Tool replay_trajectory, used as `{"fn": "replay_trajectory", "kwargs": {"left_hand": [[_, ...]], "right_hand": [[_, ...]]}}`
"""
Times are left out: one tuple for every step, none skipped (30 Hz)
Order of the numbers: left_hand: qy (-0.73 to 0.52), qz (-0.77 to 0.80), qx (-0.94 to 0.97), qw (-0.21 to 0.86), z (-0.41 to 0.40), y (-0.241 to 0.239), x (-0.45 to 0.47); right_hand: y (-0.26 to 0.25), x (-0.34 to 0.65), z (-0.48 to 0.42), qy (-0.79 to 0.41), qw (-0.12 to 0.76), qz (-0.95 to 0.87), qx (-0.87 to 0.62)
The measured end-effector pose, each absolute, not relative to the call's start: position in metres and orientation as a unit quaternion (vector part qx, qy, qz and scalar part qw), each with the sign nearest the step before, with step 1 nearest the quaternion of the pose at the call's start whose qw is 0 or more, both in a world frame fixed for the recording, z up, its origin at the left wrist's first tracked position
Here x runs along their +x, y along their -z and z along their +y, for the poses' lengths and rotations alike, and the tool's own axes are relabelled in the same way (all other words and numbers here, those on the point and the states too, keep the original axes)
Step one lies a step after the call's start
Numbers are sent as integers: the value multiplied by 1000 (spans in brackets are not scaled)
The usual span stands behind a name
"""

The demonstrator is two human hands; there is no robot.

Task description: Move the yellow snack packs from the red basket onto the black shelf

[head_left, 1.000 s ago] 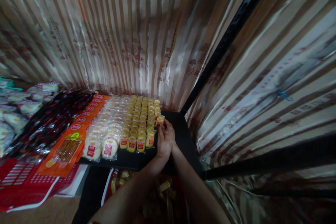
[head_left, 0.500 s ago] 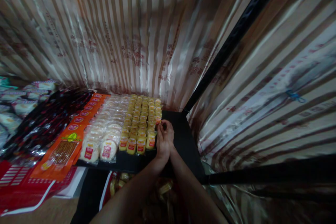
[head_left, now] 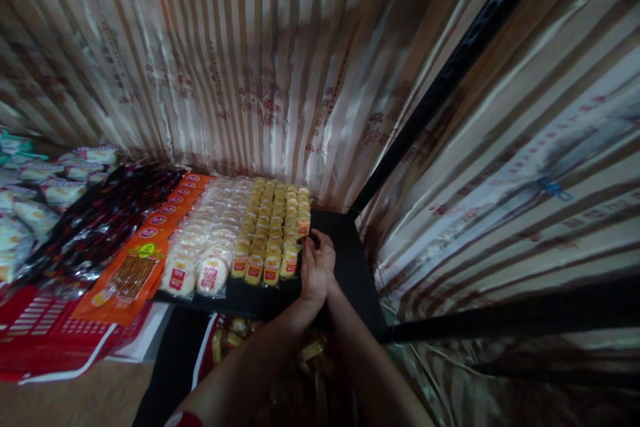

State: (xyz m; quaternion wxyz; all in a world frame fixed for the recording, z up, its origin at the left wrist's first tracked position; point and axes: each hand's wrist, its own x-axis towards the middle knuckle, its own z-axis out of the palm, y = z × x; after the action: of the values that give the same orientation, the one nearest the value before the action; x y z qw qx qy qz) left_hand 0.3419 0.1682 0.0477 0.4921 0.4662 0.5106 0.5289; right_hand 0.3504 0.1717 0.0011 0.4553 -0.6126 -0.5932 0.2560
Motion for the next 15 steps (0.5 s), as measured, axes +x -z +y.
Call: {"fn": "replay_trajectory", "kwargs": {"left_hand": [[-529, 513, 466, 489, 164, -49, 342], [-529, 517, 465, 486, 158, -51, 341], [-528, 523, 464, 483, 151, -51, 339], [-525, 530, 463, 478, 142, -51, 336], [-522, 538, 462, 474, 133, -50, 332], [-519, 547, 461, 468, 123, -49, 327], [-515, 556, 460, 462, 112, -48, 322], [-512, 565, 458, 457, 101, -46, 316], [-508, 573, 460, 450, 90, -44, 311], [-501, 580, 468, 440, 79, -42, 305], [-491, 584, 483, 429, 68, -39, 299], [-480, 582, 507, 418, 58, -36, 293], [-469, 572, 536, 407, 47, -33, 287], [-461, 555, 567, 398, 37, -30, 280], [-457, 533, 594, 392, 27, -26, 272]], "right_hand": [[-1, 346, 165, -254, 454, -595, -613], [-1, 341, 157, -253, 454, -596, -612], [0, 337, 148, -253, 455, -597, -611], [0, 333, 140, -253, 455, -597, -610], [-1, 330, 132, -254, 458, -595, -610], [-3, 329, 124, -256, 461, -590, -612], [-5, 330, 118, -258, 464, -584, -614], [-7, 332, 113, -259, 469, -577, -617], [-10, 336, 108, -259, 473, -571, -619], [-12, 340, 104, -257, 476, -567, -621], [-14, 345, 100, -253, 480, -566, -620], [-15, 348, 94, -247, 484, -567, -619], [-15, 350, 88, -241, 488, -568, -618], [-14, 351, 80, -238, 491, -571, -613], [-12, 349, 71, -238, 494, -576, -607]]}}
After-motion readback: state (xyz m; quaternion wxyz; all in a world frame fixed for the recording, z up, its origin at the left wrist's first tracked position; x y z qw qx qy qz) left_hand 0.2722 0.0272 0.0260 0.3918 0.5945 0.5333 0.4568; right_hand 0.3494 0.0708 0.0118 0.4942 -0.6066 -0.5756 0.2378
